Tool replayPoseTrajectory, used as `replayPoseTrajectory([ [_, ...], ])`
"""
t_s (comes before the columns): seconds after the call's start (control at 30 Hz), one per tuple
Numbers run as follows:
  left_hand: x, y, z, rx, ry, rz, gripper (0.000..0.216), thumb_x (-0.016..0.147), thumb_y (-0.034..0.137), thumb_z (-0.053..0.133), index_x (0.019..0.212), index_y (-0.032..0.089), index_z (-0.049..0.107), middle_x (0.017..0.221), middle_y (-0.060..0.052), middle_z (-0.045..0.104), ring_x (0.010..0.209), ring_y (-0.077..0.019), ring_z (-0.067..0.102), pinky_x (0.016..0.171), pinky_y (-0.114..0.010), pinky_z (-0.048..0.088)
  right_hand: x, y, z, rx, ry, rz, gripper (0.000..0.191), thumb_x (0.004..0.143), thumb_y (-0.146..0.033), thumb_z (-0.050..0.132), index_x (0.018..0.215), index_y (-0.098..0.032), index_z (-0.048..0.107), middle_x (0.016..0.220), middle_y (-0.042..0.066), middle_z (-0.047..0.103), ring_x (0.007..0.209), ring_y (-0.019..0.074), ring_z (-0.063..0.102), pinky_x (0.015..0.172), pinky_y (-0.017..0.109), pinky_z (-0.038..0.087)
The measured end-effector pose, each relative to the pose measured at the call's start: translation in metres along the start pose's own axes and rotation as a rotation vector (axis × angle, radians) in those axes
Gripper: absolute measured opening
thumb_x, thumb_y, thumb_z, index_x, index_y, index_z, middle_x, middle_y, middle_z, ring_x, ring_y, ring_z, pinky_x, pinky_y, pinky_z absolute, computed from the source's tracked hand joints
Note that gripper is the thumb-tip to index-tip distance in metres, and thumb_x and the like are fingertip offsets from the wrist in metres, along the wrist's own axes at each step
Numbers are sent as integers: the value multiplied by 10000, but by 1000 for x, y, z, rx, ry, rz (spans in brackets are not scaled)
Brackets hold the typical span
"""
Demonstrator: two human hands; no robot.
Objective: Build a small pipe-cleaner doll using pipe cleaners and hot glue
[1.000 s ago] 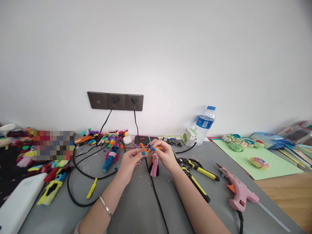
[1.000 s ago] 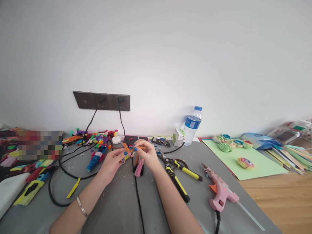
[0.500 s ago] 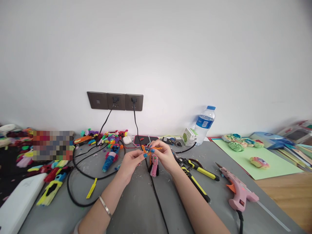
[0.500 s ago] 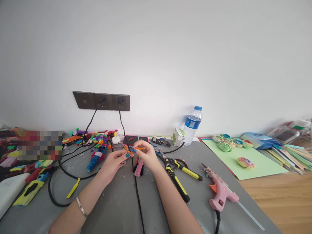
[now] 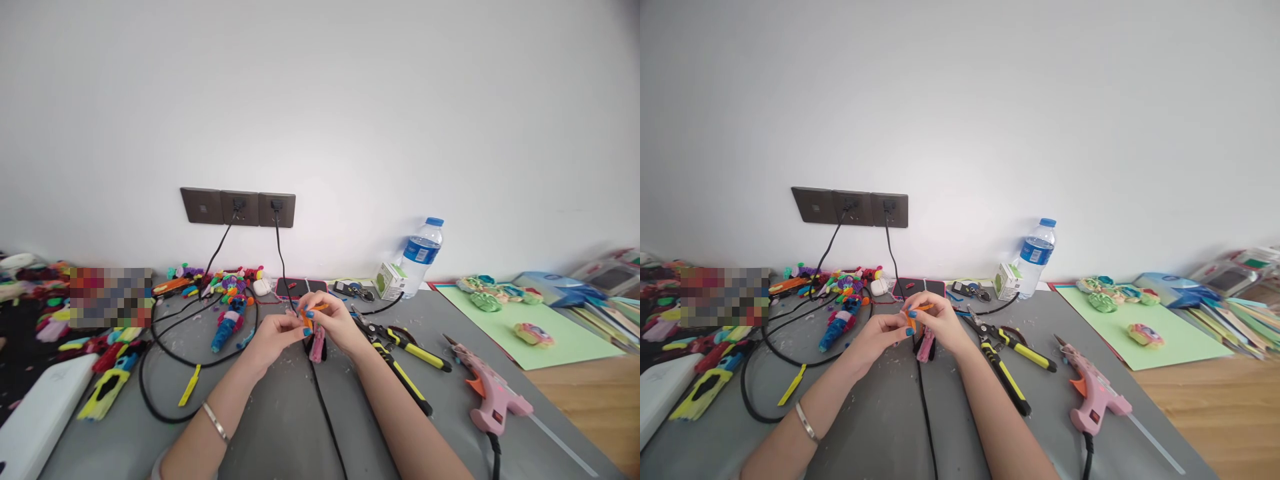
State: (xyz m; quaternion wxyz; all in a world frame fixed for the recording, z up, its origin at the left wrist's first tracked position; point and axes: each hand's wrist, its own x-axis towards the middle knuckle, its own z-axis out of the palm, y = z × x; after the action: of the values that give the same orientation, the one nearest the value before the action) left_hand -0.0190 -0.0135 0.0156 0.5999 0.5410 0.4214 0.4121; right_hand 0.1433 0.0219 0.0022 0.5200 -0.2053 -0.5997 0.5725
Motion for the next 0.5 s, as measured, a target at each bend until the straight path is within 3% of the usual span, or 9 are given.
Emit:
replayPoseTrajectory([
  [0.27, 0, -3, -2, 30, -42, -43, 407, 603, 528, 786, 610, 133, 686, 572, 22, 477, 579, -100, 334, 559, -244, 237, -1, -1, 1, 1, -29, 43, 119, 794, -297, 740, 782, -205, 665, 852, 30, 655, 815, 161, 616, 743, 296, 492],
  [0.5, 1, -3, -4, 13, -5, -41, 403, 575, 524, 804, 634, 135, 716, 602, 4, 536, 578, -98, 358, 547, -236, 252, -1, 3, -2, 17, 4, 61, 120, 793, -300, 742, 799, -205, 669, 852, 24, 653, 774, 149, 606, 732, 286, 481],
])
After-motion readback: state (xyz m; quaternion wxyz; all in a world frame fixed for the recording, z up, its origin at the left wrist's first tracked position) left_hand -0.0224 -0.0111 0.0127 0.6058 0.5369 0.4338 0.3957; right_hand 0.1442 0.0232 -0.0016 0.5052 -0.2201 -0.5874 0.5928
